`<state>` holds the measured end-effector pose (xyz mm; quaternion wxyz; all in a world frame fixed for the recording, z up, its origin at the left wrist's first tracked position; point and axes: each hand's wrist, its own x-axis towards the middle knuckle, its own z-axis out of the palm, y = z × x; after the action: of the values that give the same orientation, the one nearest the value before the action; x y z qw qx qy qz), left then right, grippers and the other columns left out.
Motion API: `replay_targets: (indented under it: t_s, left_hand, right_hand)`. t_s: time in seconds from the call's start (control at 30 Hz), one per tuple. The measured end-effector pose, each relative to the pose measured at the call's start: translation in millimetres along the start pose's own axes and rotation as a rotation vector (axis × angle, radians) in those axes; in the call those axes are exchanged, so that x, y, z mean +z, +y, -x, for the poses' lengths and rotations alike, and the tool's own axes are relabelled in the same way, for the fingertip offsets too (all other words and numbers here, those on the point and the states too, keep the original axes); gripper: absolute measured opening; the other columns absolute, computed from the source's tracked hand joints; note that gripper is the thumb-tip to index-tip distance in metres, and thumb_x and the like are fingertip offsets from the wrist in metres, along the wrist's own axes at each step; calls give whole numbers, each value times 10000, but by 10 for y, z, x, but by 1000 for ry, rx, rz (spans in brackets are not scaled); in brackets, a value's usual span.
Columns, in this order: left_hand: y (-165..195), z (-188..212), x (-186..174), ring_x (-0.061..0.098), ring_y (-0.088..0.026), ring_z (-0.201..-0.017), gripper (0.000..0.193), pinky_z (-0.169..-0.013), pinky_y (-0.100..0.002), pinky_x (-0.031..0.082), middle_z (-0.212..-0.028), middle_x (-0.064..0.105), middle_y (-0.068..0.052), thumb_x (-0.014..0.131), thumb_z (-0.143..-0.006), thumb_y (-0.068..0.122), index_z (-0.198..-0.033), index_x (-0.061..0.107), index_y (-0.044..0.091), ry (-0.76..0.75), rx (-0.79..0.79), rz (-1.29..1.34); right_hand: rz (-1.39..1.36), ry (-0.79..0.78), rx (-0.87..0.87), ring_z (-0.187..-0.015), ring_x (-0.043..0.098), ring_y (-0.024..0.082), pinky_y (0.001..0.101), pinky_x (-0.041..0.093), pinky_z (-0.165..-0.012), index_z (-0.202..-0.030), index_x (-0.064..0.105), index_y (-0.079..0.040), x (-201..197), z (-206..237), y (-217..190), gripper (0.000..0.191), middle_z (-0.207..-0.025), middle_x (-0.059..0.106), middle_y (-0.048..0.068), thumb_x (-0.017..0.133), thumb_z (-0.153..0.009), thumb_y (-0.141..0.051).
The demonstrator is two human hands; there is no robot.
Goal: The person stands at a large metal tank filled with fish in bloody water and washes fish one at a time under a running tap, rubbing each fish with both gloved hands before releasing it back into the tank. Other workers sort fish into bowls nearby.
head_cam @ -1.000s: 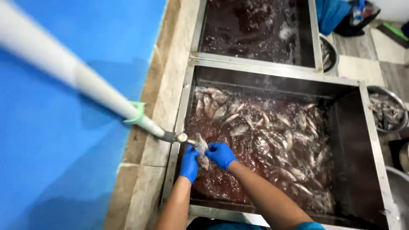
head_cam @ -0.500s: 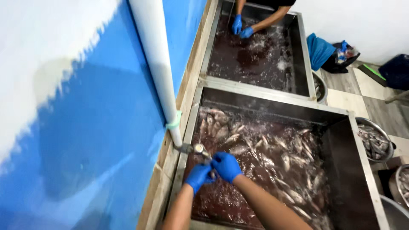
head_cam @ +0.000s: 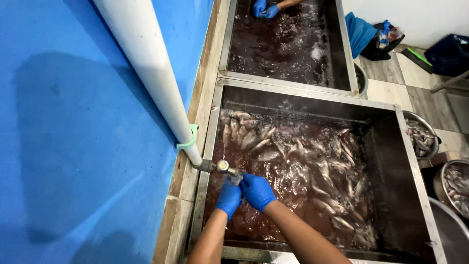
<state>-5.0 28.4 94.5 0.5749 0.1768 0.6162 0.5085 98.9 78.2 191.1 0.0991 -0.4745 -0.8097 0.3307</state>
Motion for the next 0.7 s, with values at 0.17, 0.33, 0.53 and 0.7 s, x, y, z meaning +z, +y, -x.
replay_targets:
  t_s: [0.17,0.33,0.53,0.7]
  left_hand:
    - [-180,36,182,680,-269,-896,253,-785,-434,539,-975,745,-166,540,-965,231,-1005,678,23,174,387,-45]
    - [-433,137,292,650,-251,-947,267,-809,-424,498,-1036,689,-150,542,-930,225,-1124,624,60,229,307,-234]
    - [-371,-8,241,518,-214,-575,282,-482,-381,382,-679,599,-75,521,-929,295,-875,651,51,-18,-59,-9]
    - [-315,-123,139,545,-201,-514,432,-435,-361,402,-621,573,-56,429,-978,461,-819,573,85,-15,-232,107]
  right_hand:
    - [67,37,77,-882,654,468,545,542,-760,-941,719,-83,92,-17,114,249,-919,702,239,612,-910,-306]
    - [197,-52,148,-878,683,441,511,554,-829,-839,773,-92,39,-110,285,220,-926,708,239,652,-794,-269]
    - [25,-114,176,-895,715,402,494,573,-818,-962,745,-77,-227,-48,185,235,-951,731,219,659,-815,-239]
    - [4,149,-2,-971,697,376,478,557,-845,-1119,681,-97,-266,223,-205,349,-1130,721,174,693,-788,-206]
